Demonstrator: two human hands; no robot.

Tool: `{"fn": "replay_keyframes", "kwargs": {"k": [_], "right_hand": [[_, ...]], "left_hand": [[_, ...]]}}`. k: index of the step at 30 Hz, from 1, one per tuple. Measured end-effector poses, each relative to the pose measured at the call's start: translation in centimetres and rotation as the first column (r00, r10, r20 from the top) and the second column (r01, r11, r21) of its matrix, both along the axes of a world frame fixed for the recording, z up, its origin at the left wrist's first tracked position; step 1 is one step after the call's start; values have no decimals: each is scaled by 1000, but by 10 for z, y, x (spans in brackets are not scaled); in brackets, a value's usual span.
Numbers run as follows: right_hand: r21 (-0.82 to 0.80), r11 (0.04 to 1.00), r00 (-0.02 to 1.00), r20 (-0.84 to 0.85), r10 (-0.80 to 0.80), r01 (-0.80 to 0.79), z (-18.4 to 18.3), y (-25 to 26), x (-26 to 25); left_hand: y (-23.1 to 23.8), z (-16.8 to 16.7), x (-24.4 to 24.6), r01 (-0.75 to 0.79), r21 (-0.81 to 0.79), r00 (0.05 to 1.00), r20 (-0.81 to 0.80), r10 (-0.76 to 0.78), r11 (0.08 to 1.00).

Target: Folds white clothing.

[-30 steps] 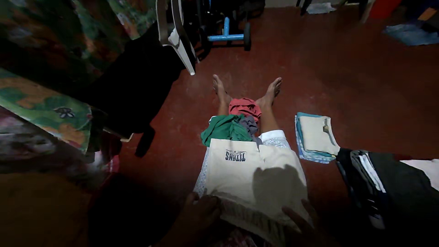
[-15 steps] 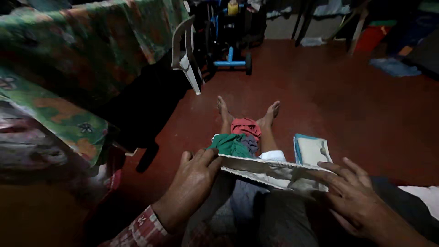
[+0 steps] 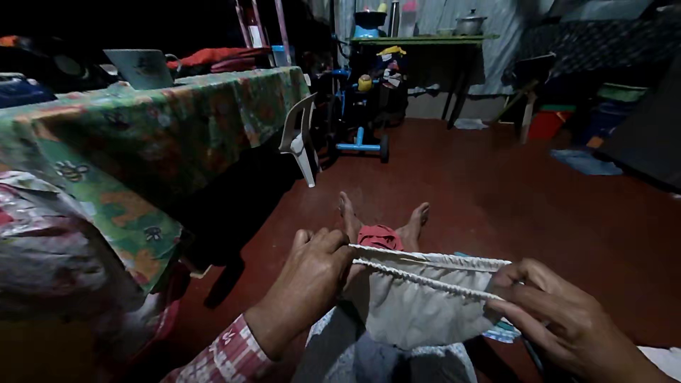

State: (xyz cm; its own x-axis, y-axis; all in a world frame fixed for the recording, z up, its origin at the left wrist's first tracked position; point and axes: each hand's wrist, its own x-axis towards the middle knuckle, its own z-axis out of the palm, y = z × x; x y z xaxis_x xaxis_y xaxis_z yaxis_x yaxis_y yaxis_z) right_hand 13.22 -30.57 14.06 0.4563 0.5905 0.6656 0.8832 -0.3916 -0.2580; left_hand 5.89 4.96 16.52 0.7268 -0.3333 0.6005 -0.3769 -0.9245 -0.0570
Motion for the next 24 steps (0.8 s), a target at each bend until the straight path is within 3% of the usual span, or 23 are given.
{"fn": "replay_keyframes", "kwargs": {"k": [4, 9, 11, 16, 24], "right_hand": [[161, 987, 997, -75, 5, 7, 14, 13, 1], [163, 985, 996, -77, -40, 52, 32, 20, 1], [161, 986, 994, -109, -24, 41, 39, 20, 2], [208, 978, 966, -243, 85, -34, 48, 16, 8], [283, 958, 947, -294, 129, -43, 56, 26, 13]], "left_hand": [[-3, 14, 2, 143, -76, 990, 18, -142, 987], [-1, 32, -2, 203, -140, 978, -22, -208, 969], [2, 37, -3, 226, -241, 968, -55, -245, 944], [5, 40, -4, 209, -598, 920, -147, -363, 773], [-7, 49, 1, 278, -823, 857, -22, -516, 496]]}}
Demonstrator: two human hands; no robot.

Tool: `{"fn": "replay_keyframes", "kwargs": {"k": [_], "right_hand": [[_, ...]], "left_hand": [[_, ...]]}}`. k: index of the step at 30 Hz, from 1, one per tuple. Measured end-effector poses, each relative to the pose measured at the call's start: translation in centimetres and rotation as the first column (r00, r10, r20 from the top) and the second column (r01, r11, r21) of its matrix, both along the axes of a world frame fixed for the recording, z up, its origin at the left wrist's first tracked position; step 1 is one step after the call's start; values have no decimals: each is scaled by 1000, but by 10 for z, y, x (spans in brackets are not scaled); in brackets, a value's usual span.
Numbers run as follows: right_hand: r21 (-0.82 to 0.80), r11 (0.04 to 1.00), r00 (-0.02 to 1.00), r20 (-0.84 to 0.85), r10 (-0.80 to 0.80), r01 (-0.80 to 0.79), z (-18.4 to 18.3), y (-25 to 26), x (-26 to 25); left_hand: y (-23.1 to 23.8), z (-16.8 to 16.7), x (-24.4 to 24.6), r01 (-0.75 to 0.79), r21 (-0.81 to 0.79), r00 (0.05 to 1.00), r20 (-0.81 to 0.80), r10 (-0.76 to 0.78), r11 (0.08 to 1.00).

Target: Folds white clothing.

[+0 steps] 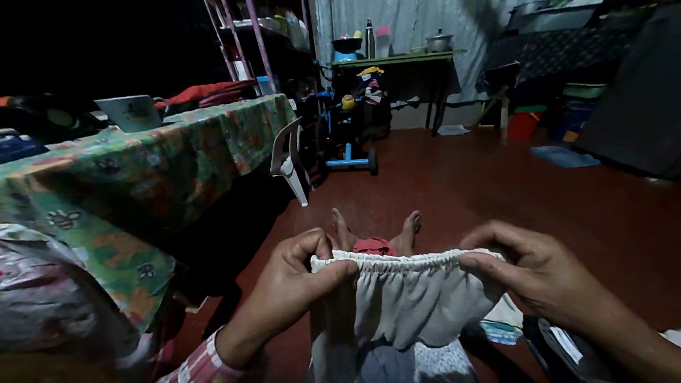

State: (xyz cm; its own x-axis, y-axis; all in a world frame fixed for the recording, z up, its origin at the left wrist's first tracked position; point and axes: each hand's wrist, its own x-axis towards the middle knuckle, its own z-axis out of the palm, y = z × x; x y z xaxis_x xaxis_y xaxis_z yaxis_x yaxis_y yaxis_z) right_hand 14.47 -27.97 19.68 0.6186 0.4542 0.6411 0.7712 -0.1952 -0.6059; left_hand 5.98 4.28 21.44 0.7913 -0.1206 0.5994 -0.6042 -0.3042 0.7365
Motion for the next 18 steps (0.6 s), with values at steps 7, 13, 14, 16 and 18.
{"fn": "replay_keyframes", "kwargs": {"k": [7, 13, 14, 16, 18], "right_hand": [[169, 986, 992, -125, 32, -11, 10, 7, 9], [170, 985, 993, -113, 16, 4, 10, 17, 5], [168, 986, 995, -101, 23, -6, 9, 18, 3], [183, 982, 995, -82, 53, -37, 5, 20, -2], [201, 978, 996, -58, 65, -52, 0, 27, -11]], "left_hand": [[6, 35, 10, 397, 331, 909, -272, -316, 856], [-45, 68, 17, 526, 741, 796, -602, 65, 417], [-52, 69, 19, 542, 732, 761, -636, 128, 412], [-59, 69, 24, 513, 694, 721, -668, 186, 505], [-62, 68, 26, 428, 611, 676, -706, 212, 666]]}}
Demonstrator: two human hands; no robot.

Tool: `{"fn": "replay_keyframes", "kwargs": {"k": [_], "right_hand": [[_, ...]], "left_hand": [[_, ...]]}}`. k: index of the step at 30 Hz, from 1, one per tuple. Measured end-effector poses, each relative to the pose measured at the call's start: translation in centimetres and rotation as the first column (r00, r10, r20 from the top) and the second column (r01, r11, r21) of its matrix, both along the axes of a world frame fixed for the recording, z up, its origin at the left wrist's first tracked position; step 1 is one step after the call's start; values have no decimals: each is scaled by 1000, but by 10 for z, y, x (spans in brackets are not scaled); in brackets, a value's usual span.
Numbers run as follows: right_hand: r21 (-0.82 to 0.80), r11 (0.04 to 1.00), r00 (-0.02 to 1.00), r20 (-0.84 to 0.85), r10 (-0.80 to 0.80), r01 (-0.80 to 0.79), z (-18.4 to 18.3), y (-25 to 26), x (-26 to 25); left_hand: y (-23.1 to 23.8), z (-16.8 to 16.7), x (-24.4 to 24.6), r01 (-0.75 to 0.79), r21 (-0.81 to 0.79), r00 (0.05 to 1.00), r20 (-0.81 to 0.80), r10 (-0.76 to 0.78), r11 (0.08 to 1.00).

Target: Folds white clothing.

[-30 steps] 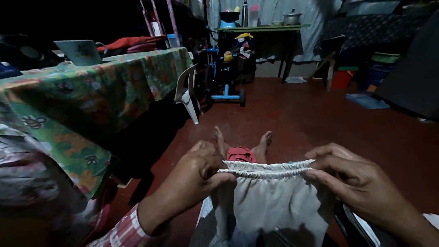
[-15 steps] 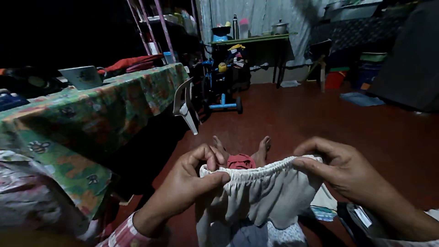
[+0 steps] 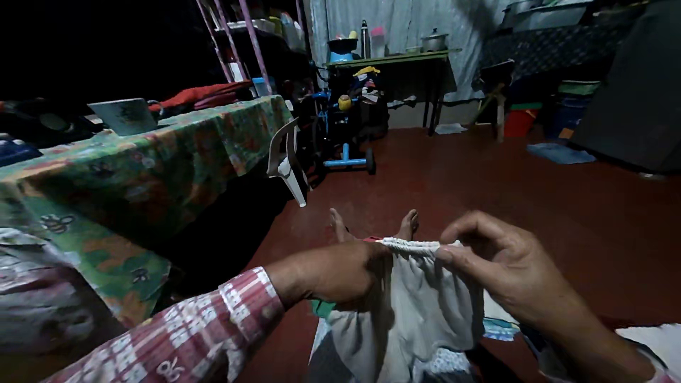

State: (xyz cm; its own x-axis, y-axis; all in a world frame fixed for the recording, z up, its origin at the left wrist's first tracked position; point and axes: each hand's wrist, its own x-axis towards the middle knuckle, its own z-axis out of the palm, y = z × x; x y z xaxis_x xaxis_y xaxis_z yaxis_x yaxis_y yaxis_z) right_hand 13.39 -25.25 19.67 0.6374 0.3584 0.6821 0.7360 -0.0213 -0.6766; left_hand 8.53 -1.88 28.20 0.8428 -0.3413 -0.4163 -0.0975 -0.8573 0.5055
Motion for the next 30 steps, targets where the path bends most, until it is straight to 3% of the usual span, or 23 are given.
{"fn": "replay_keyframes", "kwargs": {"k": [2, 4, 6, 9, 11, 14, 16, 20, 22, 27, 30], "right_hand": [[11, 999, 999, 37, -32, 31, -7, 14, -14], [56, 997, 995, 77, -60, 56, -18, 36, -29], [117, 992, 993, 103, -57, 45, -33, 61, -42], [153, 988, 996, 87, -2, -12, -52, 73, -55], [185, 983, 999, 42, -7, -1, -64, 61, -51], [183, 972, 974, -197, -111, 148, -87, 30, -31], [142, 966, 891, -434, -134, 215, -107, 15, -21], [89, 968, 706, -700, -108, 237, -147, 11, -19], [104, 968, 644, -761, -70, 227, -163, 15, -26], [107, 977, 556, -831, -13, 183, -189, 28, -51], [121, 976, 562, -827, -2, 181, -199, 30, -65]], "left_hand": [[-3, -8, 1, -183, -218, 983, -55, 175, 959], [-7, -19, 2, -309, -417, 951, -122, 284, 855], [-11, -33, 5, -306, -493, 948, -85, 306, 814], [-6, -34, 7, -220, -341, 961, 85, 263, 914], [7, -29, 5, -58, -124, 960, 264, 89, 991], [29, -24, -4, 170, 107, 887, 416, -200, 980], [39, -21, -9, 256, 197, 823, 470, -320, 947], [55, -20, -8, 325, 257, 708, 572, -415, 910], [57, -17, -10, 314, 298, 703, 565, -432, 901], [58, -16, -17, 337, 317, 690, 558, -462, 887], [59, -19, -22, 353, 292, 683, 569, -458, 889]]}}
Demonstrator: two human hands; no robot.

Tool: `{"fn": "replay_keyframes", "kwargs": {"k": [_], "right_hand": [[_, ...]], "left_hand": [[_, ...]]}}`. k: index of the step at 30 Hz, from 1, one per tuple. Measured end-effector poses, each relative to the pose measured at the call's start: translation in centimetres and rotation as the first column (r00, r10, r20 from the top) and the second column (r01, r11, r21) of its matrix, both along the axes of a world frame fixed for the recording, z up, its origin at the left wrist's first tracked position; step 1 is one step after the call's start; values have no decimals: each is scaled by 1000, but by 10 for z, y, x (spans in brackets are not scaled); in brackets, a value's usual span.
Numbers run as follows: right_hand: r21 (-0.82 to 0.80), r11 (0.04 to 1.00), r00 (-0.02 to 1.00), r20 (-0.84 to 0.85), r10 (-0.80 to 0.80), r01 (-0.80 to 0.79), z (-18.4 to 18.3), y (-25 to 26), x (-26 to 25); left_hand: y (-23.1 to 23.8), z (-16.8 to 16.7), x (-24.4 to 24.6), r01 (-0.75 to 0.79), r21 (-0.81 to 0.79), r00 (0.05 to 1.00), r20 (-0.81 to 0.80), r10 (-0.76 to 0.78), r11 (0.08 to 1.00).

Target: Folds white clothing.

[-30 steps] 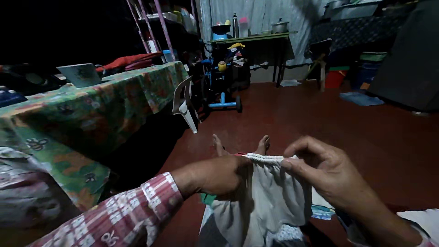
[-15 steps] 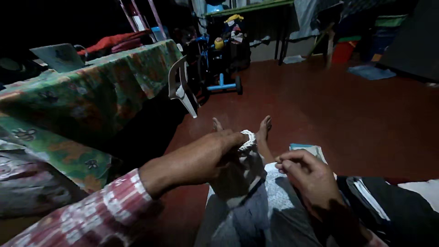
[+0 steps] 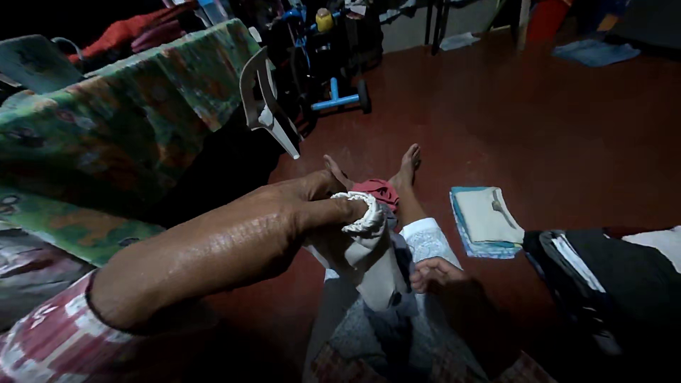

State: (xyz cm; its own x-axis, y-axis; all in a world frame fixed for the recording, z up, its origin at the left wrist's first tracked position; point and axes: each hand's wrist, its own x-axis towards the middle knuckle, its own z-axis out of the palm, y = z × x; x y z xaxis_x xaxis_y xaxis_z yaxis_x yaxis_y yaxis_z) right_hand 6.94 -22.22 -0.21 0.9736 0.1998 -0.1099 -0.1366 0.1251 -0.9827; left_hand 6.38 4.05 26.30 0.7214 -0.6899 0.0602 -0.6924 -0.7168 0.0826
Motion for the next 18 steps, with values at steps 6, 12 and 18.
{"fn": "replay_keyframes", "kwargs": {"k": [6, 12, 18], "right_hand": [[-67, 996, 990, 127, -57, 66, -2, 1, -21], [-96, 995, 963, 271, 1, 26, -10, 5, -13], [-78, 986, 963, 217, 162, -148, -5, 13, -11]], "left_hand": [[5, -3, -14, 10, -54, 999, 54, -7, 998], [10, -6, -22, 14, -92, 997, 72, -7, 996], [9, -7, -26, 52, -89, 997, 67, -46, 995]]}}
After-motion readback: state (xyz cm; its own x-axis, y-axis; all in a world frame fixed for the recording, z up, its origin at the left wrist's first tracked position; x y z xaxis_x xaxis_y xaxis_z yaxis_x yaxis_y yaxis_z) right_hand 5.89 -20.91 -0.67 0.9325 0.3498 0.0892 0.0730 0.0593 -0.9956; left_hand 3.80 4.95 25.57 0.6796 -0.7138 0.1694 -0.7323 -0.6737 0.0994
